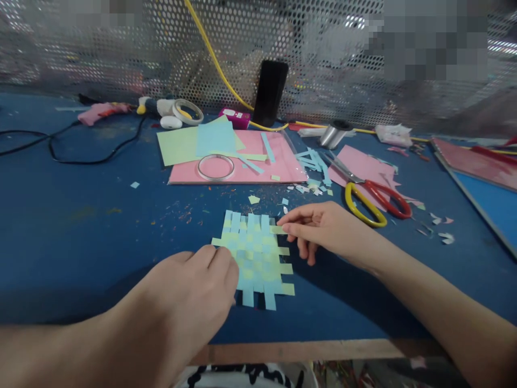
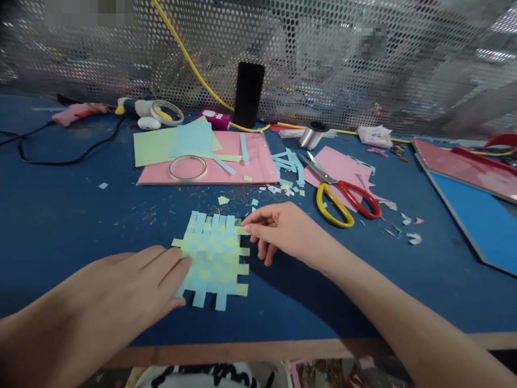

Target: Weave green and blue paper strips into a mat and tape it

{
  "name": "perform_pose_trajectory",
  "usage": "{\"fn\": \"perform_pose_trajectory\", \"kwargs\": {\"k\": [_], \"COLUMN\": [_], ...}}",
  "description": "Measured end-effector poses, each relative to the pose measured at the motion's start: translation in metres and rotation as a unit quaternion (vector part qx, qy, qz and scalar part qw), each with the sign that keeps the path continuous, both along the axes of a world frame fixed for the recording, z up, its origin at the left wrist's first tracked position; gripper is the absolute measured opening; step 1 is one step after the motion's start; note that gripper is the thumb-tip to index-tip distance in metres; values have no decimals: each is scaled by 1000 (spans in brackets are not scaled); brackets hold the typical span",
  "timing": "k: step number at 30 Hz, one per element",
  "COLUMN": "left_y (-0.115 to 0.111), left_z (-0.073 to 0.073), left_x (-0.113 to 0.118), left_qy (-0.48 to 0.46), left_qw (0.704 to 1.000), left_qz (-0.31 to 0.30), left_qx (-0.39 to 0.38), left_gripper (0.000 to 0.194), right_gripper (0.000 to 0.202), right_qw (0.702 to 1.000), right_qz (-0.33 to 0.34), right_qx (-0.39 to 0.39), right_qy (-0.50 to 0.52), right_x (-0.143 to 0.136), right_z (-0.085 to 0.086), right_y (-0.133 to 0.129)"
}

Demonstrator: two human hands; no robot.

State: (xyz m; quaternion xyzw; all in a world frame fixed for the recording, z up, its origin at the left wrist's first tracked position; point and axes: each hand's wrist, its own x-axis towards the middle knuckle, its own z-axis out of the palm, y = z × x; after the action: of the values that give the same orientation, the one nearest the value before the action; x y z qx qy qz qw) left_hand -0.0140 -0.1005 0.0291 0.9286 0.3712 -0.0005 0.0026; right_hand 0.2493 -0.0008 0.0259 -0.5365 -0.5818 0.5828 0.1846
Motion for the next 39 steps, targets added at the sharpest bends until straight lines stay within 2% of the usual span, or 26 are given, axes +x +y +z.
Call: {"fn": "perform_pose_trajectory", "kwargs": {"k": [2,4,6,9,12,15,18,21,26,34,39], "left_y": [2,6,12,22,28,29,30,32,35,35,36], "left_z": [-2,-6,-10,-18,-25,-30,-31,-30,-30,-33,-31], "left_x": [-2,-5,-9,-17,-21,-21,-21,-23,-24,-25,-25], "left_qy": [-11,-35,-67,-110,-161,-189,-189,-177,-178,-194,-192], "left_qw": [998,994,991,988,984,979,975,977,979,978,979], "left_qz": [-22,-43,-65,-85,-56,19,65,73,79,73,69], "left_qx": [51,91,97,60,52,77,95,88,56,31,24], "left_gripper": [34,43,35,25,20,14,29,37,40,38,38], "right_gripper": [30,30,30,28,27,27,30,32,28,21,25], "right_qw": [1000,1000,1000,1000,999,1000,1000,999,998,994,985], "right_qz": [4,9,13,23,32,22,5,1,9,25,51], "right_qx": [2,1,-2,-11,-9,-3,-5,1,17,41,75], "right_qy": [-2,-6,-8,-8,-15,-21,-29,-46,-58,-101,-147], "right_x": [-2,-5,-6,-6,-6,-4,-1,4,5,-4,-6], "right_z": [1,2,2,0,0,0,0,-3,-7,3,9], "right_y": [0,0,0,-2,-3,-3,-3,-3,-3,-8,-11]}}
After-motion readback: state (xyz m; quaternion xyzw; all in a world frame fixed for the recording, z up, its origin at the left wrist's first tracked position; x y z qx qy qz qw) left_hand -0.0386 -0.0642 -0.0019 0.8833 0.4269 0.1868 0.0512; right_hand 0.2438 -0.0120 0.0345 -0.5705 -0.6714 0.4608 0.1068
